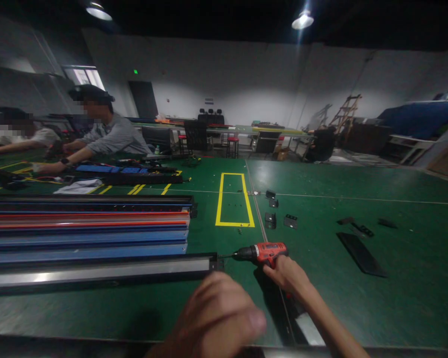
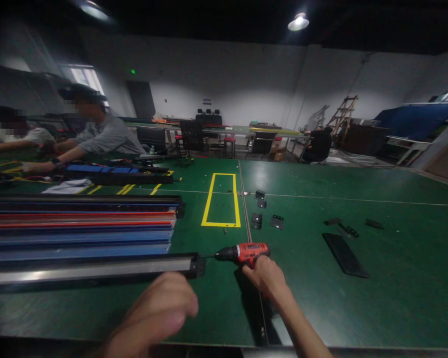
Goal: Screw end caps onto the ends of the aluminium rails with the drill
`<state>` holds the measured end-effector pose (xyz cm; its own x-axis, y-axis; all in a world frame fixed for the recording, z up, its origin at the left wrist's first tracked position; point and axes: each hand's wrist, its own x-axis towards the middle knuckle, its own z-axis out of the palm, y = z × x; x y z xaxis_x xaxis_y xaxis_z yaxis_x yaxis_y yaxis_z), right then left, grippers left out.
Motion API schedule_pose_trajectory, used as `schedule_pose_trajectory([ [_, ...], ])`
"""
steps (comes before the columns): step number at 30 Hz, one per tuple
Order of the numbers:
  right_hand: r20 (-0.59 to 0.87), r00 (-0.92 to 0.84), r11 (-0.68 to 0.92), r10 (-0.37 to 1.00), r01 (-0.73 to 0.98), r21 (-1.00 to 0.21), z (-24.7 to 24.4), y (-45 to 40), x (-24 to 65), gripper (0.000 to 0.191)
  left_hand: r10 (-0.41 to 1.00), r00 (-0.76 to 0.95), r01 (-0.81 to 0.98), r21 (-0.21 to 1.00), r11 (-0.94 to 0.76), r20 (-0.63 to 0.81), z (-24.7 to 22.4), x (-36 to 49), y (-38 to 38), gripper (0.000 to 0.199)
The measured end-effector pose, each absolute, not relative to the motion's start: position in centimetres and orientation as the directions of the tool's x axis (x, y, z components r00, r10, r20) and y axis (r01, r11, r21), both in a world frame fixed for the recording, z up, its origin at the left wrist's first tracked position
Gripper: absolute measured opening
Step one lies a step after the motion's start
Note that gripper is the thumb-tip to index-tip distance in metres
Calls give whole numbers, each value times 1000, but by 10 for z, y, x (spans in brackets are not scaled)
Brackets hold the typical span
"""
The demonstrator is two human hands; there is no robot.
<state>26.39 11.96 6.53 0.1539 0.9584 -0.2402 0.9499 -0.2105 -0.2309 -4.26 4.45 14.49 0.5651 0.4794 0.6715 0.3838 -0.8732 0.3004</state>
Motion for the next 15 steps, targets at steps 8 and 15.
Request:
schedule_pose_trajectory([
  [8,-250,163,-214,954,958,-193,68,118,262,42,636,725,648,54,-760,264,71,-96,150,65],
  [15,-240,168,-219,956,955,-202,72,116,260,39,560,817,564,11,-825,139,35,-102,169,67],
])
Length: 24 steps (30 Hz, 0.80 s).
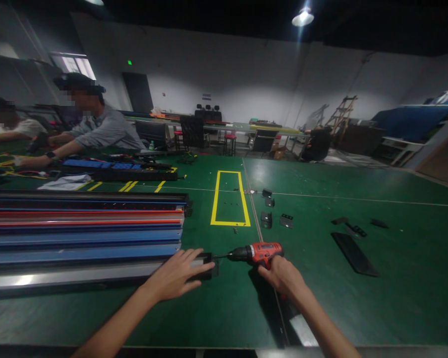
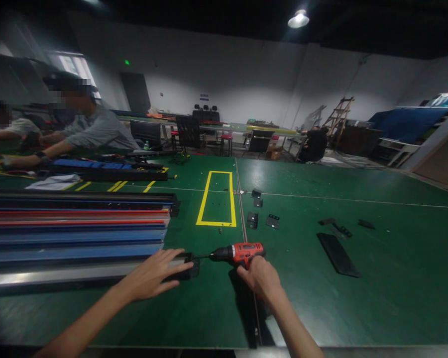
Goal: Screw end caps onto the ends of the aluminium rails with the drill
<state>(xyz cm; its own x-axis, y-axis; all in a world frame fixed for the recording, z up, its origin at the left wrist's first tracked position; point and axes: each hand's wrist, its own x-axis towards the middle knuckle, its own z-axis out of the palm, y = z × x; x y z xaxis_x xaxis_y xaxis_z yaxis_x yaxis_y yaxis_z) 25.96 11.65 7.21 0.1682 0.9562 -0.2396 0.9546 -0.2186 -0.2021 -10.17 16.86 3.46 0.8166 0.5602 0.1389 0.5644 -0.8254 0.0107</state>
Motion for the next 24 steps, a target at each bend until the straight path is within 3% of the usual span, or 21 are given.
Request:
schedule_pose_trajectory([
  [9,-258,158,-215,953,954,-208,76,116,260,35,581,799,587,5,-809,157,31,-95,169,61],
  [24,-293,162,-212,942,966,-150,75,118,262,46,594,787,602,-2,-798,166,30,-92,167,55],
])
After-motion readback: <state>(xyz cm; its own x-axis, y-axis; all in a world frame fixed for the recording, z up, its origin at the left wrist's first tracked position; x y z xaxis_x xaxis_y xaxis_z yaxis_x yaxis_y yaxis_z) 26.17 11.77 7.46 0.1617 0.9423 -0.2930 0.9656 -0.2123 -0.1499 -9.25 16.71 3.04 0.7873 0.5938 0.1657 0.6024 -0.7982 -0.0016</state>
